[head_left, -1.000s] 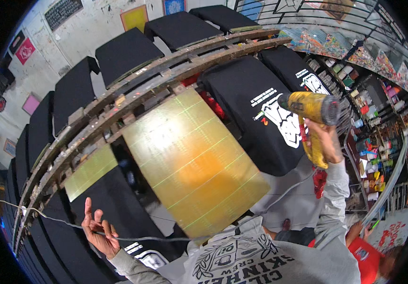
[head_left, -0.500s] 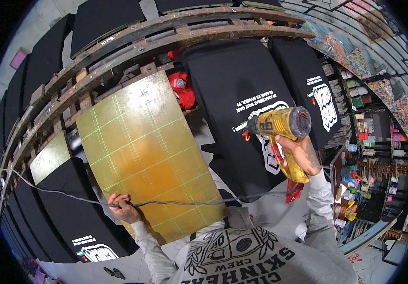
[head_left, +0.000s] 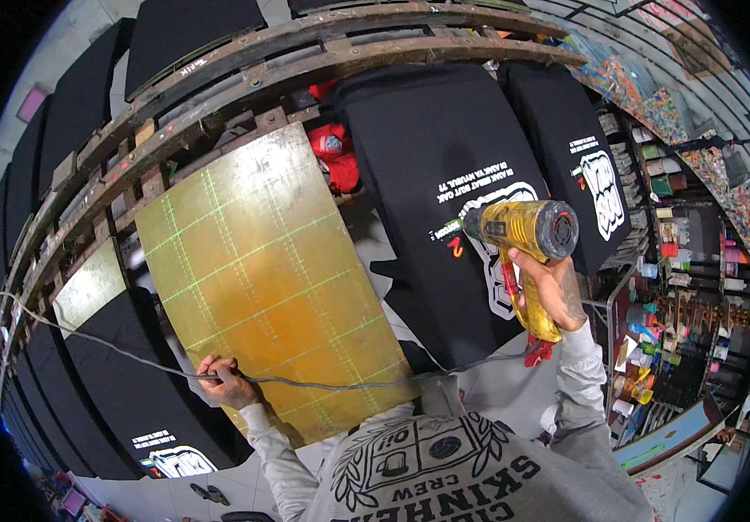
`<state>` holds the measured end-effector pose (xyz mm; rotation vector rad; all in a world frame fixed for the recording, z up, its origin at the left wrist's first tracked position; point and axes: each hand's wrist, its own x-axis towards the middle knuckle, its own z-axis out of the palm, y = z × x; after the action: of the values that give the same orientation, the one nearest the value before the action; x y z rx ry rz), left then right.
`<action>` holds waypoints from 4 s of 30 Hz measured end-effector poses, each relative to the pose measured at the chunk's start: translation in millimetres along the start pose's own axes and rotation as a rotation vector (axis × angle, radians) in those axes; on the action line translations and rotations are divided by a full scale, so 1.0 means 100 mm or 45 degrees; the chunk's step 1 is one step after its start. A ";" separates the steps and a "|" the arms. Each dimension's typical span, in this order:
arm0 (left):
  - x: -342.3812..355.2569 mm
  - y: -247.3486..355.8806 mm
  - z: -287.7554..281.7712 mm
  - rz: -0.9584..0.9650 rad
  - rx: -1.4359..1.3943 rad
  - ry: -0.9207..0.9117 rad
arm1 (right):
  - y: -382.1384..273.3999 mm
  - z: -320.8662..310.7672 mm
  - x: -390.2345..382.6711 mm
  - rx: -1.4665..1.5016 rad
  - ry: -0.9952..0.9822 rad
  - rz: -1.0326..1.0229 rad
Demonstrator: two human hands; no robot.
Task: The person uses a heat gun to dry ink on t-shirts aligned on a printing rail, then places a new black garment onto a board and smooths the fabric by hand.
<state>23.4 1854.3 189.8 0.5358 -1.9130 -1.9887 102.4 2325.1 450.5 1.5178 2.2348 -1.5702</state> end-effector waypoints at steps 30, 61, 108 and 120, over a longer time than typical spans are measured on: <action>0.04 -0.14 -0.12 -0.002 -0.083 -0.008 | 0.07 0.11 0.15 0.029 -0.076 -0.079; -0.04 -0.02 -0.06 -0.018 -0.065 -0.150 | 0.13 -0.06 0.15 0.024 -0.195 -0.111; -1.62 2.01 2.85 -0.594 -0.970 -0.829 | 0.73 -3.37 1.97 0.137 0.365 -0.017; -2.18 2.29 3.44 -0.465 -0.812 -0.980 | 0.91 -3.80 2.77 -0.031 0.313 -0.019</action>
<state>42.6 2250.1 437.5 -0.0960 -1.3913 -3.1894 201.1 2793.6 436.1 1.7794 2.3817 -1.4230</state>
